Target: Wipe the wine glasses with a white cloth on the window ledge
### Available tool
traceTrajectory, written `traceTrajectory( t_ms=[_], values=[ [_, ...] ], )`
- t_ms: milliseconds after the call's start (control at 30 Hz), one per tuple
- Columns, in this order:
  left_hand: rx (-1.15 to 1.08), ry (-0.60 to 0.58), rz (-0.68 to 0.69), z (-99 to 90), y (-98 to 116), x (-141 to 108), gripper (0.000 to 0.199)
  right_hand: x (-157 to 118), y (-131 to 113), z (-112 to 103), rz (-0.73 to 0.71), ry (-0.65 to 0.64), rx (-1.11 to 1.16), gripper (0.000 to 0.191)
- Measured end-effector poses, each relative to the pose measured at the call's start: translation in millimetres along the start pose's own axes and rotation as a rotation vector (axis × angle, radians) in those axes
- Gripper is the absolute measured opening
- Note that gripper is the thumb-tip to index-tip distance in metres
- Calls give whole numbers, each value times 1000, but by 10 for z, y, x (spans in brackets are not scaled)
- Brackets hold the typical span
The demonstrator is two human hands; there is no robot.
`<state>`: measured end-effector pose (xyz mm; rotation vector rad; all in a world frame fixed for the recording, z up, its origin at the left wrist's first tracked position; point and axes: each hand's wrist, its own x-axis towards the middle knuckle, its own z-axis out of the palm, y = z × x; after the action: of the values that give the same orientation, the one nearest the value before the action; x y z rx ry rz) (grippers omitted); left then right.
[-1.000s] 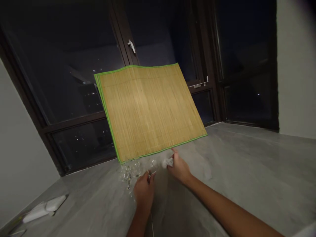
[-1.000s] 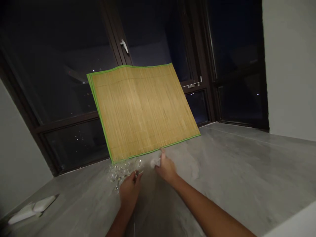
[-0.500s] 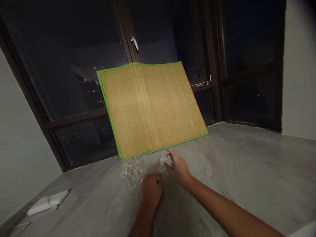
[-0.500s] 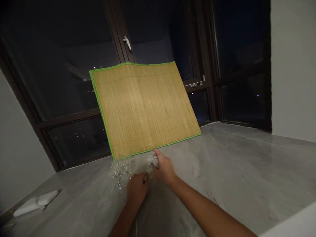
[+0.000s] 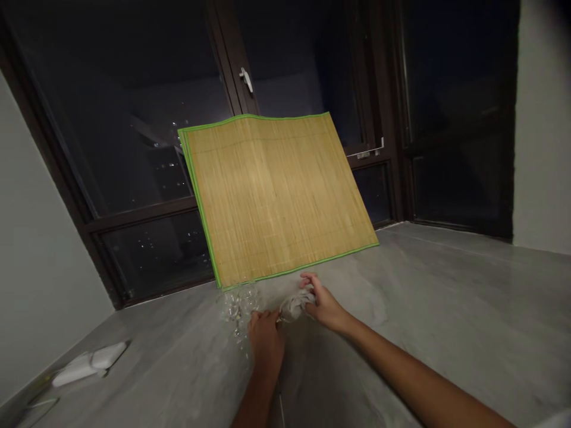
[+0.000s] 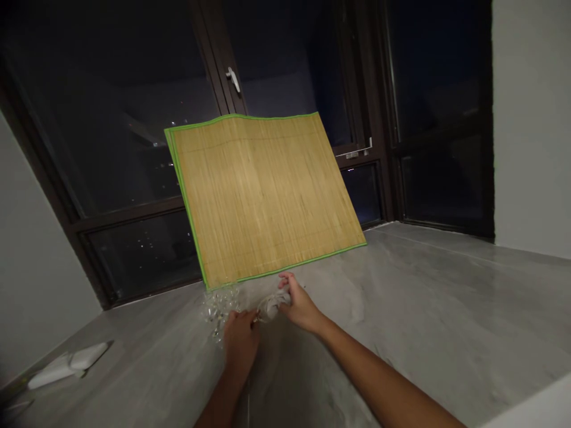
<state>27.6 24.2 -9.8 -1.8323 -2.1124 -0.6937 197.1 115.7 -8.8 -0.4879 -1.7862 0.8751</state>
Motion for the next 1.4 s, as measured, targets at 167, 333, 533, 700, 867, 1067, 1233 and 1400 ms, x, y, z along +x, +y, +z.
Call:
traceTrajectory(
  t_ms=[167, 333, 533, 700, 867, 1067, 1233, 1400],
  values=[
    [7, -6, 19, 5, 19, 3, 37, 23, 19, 22, 10, 123, -94, 65],
    [43, 27, -3, -12, 30, -21, 34, 20, 9, 7, 116, 32, -34, 60],
    [31, 84, -48, 2, 13, -16, 37, 11, -180, -33, 240, -45, 288, 67],
    [27, 118, -30, 21, -12, -24, 38, -41, -327, -58, 312, -216, 318, 70],
    [54, 141, -58, 1, -11, -49, 38, -95, -326, -11, 239, -323, 296, 95],
    [-53, 83, -34, 17, -8, -15, 37, -63, -301, -66, 316, -271, 324, 80],
    [-194, 103, -33, 64, 12, 18, 27, -19, -325, -161, 341, -237, 409, 70],
    [-303, 126, -66, 102, -9, 33, 23, 14, -325, -160, 387, -78, 537, 69]
  ],
)
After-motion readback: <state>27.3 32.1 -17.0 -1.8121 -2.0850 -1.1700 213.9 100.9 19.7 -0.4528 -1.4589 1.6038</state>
